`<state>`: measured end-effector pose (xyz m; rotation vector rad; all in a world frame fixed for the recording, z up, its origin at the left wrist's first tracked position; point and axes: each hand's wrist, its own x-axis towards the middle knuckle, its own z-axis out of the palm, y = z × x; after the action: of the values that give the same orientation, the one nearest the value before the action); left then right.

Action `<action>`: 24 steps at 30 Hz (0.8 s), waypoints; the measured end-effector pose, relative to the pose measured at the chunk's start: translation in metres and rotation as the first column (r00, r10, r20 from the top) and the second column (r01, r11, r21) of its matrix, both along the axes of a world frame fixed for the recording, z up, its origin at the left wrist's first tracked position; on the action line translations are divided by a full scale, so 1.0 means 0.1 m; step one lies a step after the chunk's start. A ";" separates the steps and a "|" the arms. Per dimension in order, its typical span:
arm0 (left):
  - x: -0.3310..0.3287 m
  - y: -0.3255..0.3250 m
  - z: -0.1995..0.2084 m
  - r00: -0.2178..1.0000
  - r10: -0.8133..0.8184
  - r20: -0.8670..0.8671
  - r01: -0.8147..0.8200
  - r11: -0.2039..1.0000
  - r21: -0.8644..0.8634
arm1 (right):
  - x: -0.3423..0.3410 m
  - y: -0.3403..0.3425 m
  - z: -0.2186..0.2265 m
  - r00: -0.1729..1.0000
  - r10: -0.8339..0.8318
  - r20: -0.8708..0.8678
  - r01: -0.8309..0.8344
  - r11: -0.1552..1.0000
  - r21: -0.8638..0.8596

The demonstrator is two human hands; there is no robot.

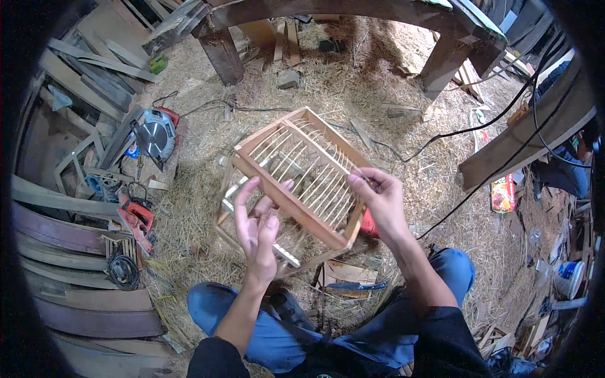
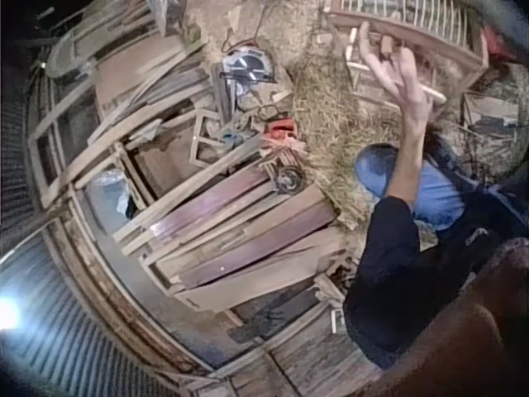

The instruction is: The person whittles small wooden rods using a knife and then uses a glue gun to apply adhesive and assemble a small wooden cage by hand.

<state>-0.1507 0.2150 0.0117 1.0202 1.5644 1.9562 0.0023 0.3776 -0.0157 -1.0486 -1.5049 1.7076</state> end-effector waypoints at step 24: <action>0.89 0.30 -0.40 0.780 -0.626 -0.023 0.623 0.779 -0.076 | 1.40 0.47 -0.20 0.912 -0.396 0.106 0.408 0.900 -0.156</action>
<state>-0.0616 0.2446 -0.0280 1.3526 1.0900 1.4103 0.1422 0.4245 -0.0360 -1.4160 -1.0917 1.5344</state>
